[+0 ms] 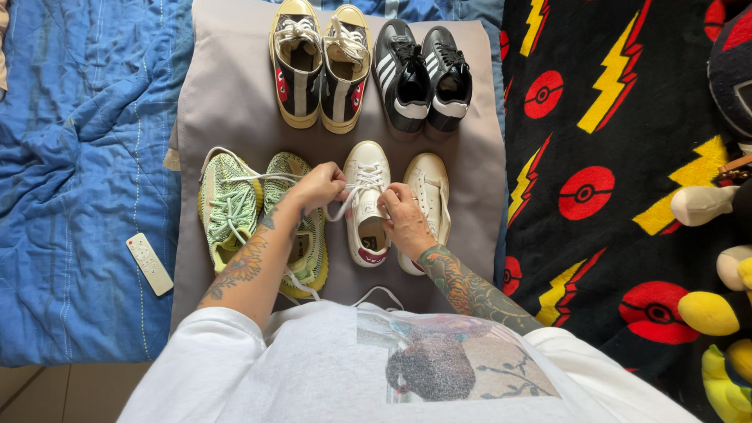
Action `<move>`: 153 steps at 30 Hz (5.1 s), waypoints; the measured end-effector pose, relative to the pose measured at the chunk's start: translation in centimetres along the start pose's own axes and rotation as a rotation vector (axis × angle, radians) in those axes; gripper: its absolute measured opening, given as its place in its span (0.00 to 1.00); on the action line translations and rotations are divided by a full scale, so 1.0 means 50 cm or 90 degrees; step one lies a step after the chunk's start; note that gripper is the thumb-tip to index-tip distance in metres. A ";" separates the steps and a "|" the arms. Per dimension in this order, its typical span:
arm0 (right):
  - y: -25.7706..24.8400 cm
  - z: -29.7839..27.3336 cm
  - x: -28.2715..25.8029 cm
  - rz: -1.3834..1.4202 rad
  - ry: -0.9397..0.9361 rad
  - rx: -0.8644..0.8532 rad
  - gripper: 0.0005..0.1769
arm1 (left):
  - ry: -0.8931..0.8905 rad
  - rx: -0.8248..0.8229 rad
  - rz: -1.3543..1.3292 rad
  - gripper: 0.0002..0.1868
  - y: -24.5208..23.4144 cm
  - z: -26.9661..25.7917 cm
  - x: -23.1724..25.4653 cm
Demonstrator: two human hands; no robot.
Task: The person threads white shoelaces through the eyelets of a pair of white sneakers and ties them. The task is performed on a bed with other shoes nearby.
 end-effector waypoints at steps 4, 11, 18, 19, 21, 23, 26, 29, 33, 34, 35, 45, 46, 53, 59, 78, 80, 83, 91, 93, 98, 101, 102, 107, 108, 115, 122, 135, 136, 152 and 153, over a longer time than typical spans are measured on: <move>0.000 0.003 0.006 0.020 -0.003 0.005 0.23 | -0.121 -0.050 0.296 0.14 -0.081 -0.070 0.084; -0.004 0.002 0.000 0.044 -0.014 -0.009 0.22 | -0.028 -0.048 0.265 0.16 -0.235 -0.233 0.196; -0.054 0.073 -0.109 0.073 -0.206 -0.002 0.14 | 0.051 0.037 0.158 0.14 -0.154 -0.344 0.207; -0.043 0.097 -0.125 0.154 -0.197 -0.074 0.15 | 0.040 0.055 0.170 0.13 -0.135 -0.352 0.214; -0.025 0.159 -0.164 0.313 -0.187 -0.216 0.18 | 0.021 0.099 0.201 0.13 -0.118 -0.370 0.243; -0.021 0.191 -0.193 0.317 -0.187 -0.320 0.14 | 0.044 0.133 0.348 0.12 -0.114 -0.388 0.290; -0.034 0.206 -0.217 0.296 -0.168 -0.420 0.12 | -0.013 0.126 0.337 0.12 -0.140 -0.445 0.312; -0.066 0.198 -0.224 0.311 -0.157 -0.443 0.12 | 0.091 0.070 0.237 0.13 -0.168 -0.522 0.330; -0.086 0.182 -0.225 0.362 -0.142 -0.432 0.13 | 0.212 0.066 0.066 0.11 -0.207 -0.629 0.350; -0.086 0.181 -0.224 0.339 -0.143 -0.425 0.13 | 0.259 0.060 0.018 0.09 -0.209 -0.651 0.359; -0.086 0.182 -0.222 0.316 -0.144 -0.419 0.12 | 0.304 0.055 -0.031 0.08 -0.210 -0.670 0.370; -0.036 0.079 -0.037 0.132 0.258 -0.408 0.14 | 0.594 -0.008 -0.459 0.08 -0.187 -0.668 0.441; 0.007 0.031 -0.014 0.436 0.357 -0.371 0.18 | 0.602 0.011 -0.455 0.09 -0.188 -0.660 0.446; 0.266 -0.083 0.107 1.229 0.317 0.146 0.15 | 0.637 0.064 -0.355 0.09 -0.179 -0.609 0.489; 0.319 -0.011 0.120 1.353 0.443 0.202 0.21 | 0.615 0.050 -0.298 0.07 -0.188 -0.562 0.525; 0.298 0.011 0.105 1.304 0.390 0.195 0.19 | 0.191 0.076 0.076 0.10 -0.024 -0.124 0.252; 0.301 -0.010 0.108 1.327 0.425 0.203 0.19 | 0.155 0.081 0.096 0.08 0.017 -0.079 0.196; 0.293 -0.016 0.117 1.347 0.459 0.213 0.18 | 0.081 0.083 0.102 0.07 0.038 -0.046 0.148; 0.294 -0.018 0.125 1.360 0.466 0.209 0.16 | -0.017 0.109 0.148 0.07 0.060 -0.079 0.134; 0.294 -0.002 0.128 1.331 0.471 0.199 0.16 | 0.063 0.203 0.236 0.06 0.050 -0.071 0.151; 0.294 -0.009 0.133 1.346 0.489 0.209 0.14 | 0.060 0.248 0.224 0.07 0.071 -0.041 0.114; 0.292 -0.006 0.133 1.340 0.480 0.195 0.14 | 0.059 0.308 0.181 0.08 0.082 -0.036 0.091; 0.293 -0.004 0.132 1.341 0.477 0.188 0.14 | 0.060 0.334 0.172 0.08 0.082 -0.036 0.086; 0.292 -0.004 0.124 1.349 0.492 0.194 0.15 | 0.088 0.317 0.207 0.06 0.091 -0.035 0.078; 0.290 -0.002 0.122 1.351 0.493 0.195 0.15 | 0.088 0.313 0.202 0.06 0.089 -0.033 0.080; 0.283 -0.009 0.112 1.359 0.498 0.204 0.14 | 0.078 0.287 0.235 0.06 0.091 -0.034 0.080; 0.286 -0.004 0.116 1.346 0.481 0.195 0.14 | 0.031 0.287 0.126 0.08 0.086 -0.035 0.082; 0.281 0.004 0.115 1.303 0.491 0.202 0.15 | 0.131 0.241 0.378 0.04 0.071 -0.027 0.129; 0.281 0.004 0.116 1.308 0.486 0.203 0.15 | 0.144 0.240 0.368 0.03 0.076 -0.026 0.134; 0.299 0.010 0.129 1.281 0.472 0.198 0.16 | 0.096 0.085 0.416 0.20 0.057 -0.032 0.186; 0.300 0.009 0.130 1.274 0.475 0.204 0.16 | 0.101 0.110 0.444 0.19 0.062 -0.028 0.183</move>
Point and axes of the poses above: each hand's wrist, its own z-axis towards the middle knuckle, its own y-axis out of the palm, x = y × z, the point moved 5 cm from there along z, towards the middle knuckle, and after that the axes turned 10 degrees about -x, right-handed, at the moved point
